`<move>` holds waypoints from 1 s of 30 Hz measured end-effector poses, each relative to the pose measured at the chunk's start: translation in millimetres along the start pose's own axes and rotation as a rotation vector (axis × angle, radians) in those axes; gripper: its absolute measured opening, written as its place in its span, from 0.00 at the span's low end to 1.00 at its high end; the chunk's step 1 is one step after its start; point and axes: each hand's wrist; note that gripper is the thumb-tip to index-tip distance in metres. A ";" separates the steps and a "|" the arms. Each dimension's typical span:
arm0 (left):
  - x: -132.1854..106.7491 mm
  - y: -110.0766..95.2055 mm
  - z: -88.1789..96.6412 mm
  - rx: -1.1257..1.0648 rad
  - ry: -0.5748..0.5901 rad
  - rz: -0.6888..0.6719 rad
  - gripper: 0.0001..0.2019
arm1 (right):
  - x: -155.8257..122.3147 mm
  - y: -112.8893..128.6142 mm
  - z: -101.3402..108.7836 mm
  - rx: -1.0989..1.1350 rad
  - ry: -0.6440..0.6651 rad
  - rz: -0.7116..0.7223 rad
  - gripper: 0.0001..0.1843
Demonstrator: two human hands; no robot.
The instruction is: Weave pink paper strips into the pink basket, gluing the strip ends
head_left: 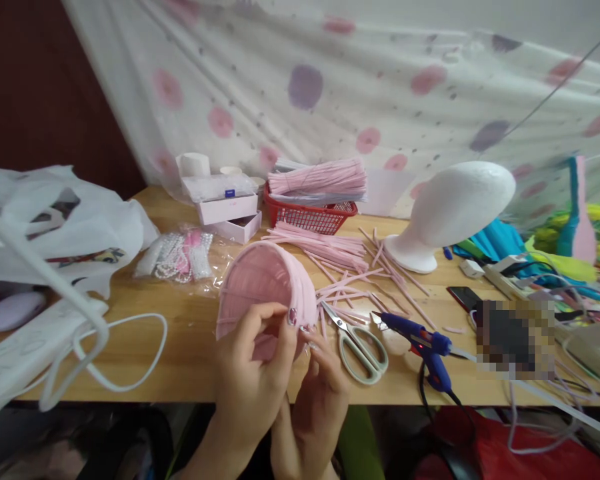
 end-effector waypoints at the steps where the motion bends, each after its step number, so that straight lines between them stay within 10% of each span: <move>1: 1.7 1.9 -0.5 0.012 -0.010 -0.019 0.03 | 1.3 -2.8 -0.5 -0.009 -0.008 0.013 0.32; 10: 34.3 18.7 5.4 0.188 -0.028 -0.306 0.03 | 24.3 -19.7 21.4 -0.198 0.020 0.088 0.26; 14: 50.0 19.8 9.4 0.197 0.011 -0.388 0.04 | 39.0 -26.9 92.5 -0.489 0.106 -0.069 0.06; 18: 57.6 19.0 10.3 0.165 0.057 -0.383 0.04 | 38.5 -34.7 187.9 -0.894 0.142 -0.522 0.30; 22: 61.1 19.5 11.2 0.132 0.103 -0.386 0.05 | 42.6 -42.4 246.5 -1.170 0.001 -0.841 0.32; 30: 66.2 24.8 11.3 0.173 0.150 -0.507 0.06 | 72.5 -83.6 234.3 -1.078 0.122 -0.560 0.38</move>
Point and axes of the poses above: each hand's wrist, its own x-axis towards the middle knuckle, its own z-axis out of the back of the hand, y = z × x, and after that the axes turned 4 degrees about y, right-handed
